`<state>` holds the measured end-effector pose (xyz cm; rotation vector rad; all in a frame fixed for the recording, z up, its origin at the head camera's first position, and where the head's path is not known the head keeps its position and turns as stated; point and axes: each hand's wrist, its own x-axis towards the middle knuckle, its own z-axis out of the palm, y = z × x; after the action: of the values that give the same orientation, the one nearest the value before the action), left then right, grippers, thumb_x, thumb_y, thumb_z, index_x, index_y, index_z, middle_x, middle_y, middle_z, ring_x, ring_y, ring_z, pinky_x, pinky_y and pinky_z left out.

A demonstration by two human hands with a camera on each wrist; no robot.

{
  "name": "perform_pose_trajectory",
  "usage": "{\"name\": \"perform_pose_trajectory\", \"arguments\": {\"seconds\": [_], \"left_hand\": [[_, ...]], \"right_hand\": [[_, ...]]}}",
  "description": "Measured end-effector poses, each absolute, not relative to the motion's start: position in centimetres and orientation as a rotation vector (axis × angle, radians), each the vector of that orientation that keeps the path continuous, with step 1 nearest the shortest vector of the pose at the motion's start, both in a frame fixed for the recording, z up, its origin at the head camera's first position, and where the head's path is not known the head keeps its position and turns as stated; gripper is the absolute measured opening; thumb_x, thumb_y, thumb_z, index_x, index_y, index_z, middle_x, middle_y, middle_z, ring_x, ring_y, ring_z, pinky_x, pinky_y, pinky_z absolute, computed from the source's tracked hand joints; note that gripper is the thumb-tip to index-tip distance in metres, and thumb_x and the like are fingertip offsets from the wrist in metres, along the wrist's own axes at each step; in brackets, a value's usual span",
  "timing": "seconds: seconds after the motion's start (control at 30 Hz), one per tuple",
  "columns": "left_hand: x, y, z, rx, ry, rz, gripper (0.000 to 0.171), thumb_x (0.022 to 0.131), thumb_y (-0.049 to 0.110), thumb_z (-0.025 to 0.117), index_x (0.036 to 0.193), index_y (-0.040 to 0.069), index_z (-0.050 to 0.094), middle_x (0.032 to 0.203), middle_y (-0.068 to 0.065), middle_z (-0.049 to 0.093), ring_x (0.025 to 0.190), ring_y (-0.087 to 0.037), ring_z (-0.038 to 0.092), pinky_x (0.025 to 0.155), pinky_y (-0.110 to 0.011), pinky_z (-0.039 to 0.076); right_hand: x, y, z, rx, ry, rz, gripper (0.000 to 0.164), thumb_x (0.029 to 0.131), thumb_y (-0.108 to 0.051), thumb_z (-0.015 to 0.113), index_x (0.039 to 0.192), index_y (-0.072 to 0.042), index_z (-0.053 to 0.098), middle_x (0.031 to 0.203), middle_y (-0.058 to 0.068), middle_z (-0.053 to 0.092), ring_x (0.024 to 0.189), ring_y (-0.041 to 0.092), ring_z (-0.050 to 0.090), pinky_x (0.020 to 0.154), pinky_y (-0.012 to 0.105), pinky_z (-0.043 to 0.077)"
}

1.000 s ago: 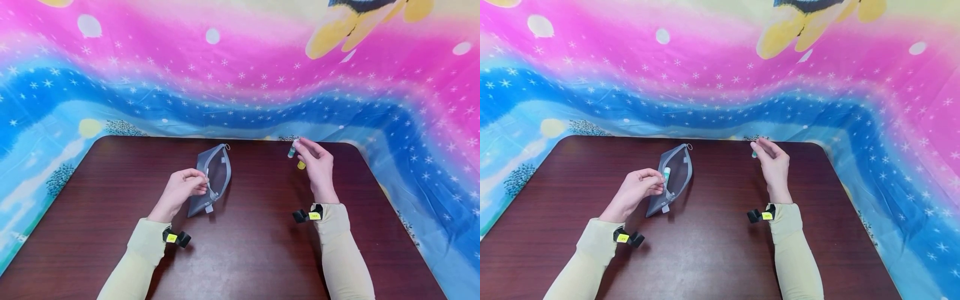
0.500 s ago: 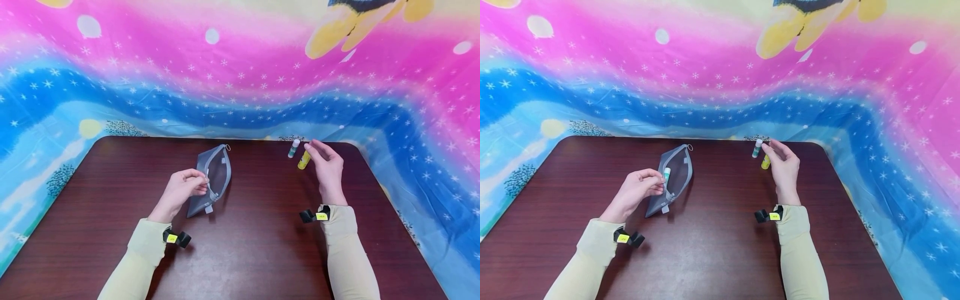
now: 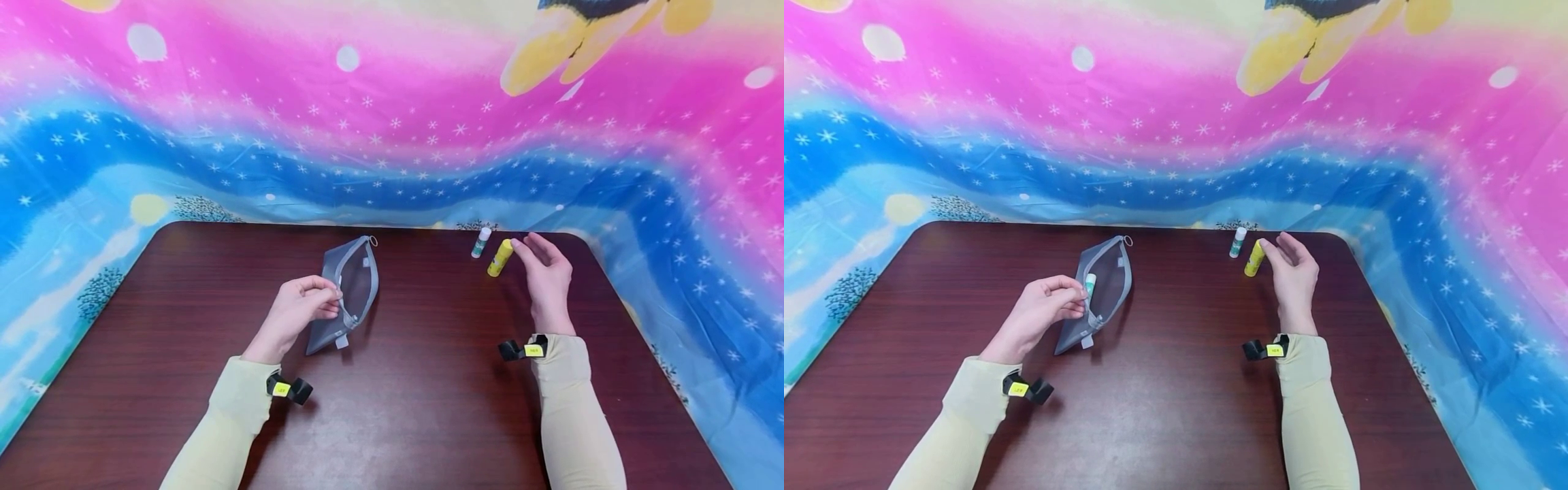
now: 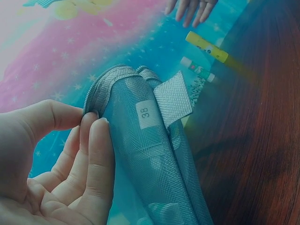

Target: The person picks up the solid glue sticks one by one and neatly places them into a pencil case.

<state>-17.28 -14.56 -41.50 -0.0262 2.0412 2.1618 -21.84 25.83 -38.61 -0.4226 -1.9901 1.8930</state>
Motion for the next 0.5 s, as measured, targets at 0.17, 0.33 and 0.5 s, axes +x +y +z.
{"name": "perform_pose_trajectory", "arguments": {"seconds": [0.17, 0.33, 0.5], "left_hand": [[-17.3, -14.5, -41.5, -0.027, 2.042, 2.164, 0.017, 0.095, 0.007, 0.068, 0.105, -0.007, 0.065, 0.098, -0.025, 0.072, 0.074, -0.019, 0.069, 0.074, -0.032, 0.062], [-17.3, -14.6, -41.5, -0.029, 2.044, 2.158, 0.018, 0.096, 0.007, 0.068, 0.106, -0.007, 0.065, 0.099, -0.025, 0.072, 0.075, -0.019, 0.069, 0.074, -0.032, 0.062], [-17.3, -14.6, -41.5, -0.03, 2.046, 2.157, 0.018, 0.096, 0.007, 0.068, 0.106, -0.008, 0.065, 0.1, -0.026, 0.071, 0.075, -0.019, 0.069, 0.074, -0.032, 0.062]], "right_hand": [[-22.2, 26.3, -39.2, -0.471, -2.032, 1.872, 0.059, 0.09, -0.027, 0.08, 0.143, -0.012, 0.06, 0.142, 0.008, 0.059, 0.133, 0.016, 0.051, 0.114, 0.033, 0.035], [-22.7, 26.7, -40.1, -0.512, -2.085, 1.852, 0.061, 0.091, -0.027, 0.079, 0.146, -0.012, 0.057, 0.145, 0.011, 0.056, 0.135, 0.017, 0.05, 0.113, 0.032, 0.036], [-23.2, 27.0, -41.2, -0.551, -2.113, 1.844, 0.062, 0.09, -0.026, 0.08, 0.146, -0.011, 0.057, 0.144, 0.011, 0.057, 0.133, 0.017, 0.052, 0.11, 0.032, 0.04]]}}
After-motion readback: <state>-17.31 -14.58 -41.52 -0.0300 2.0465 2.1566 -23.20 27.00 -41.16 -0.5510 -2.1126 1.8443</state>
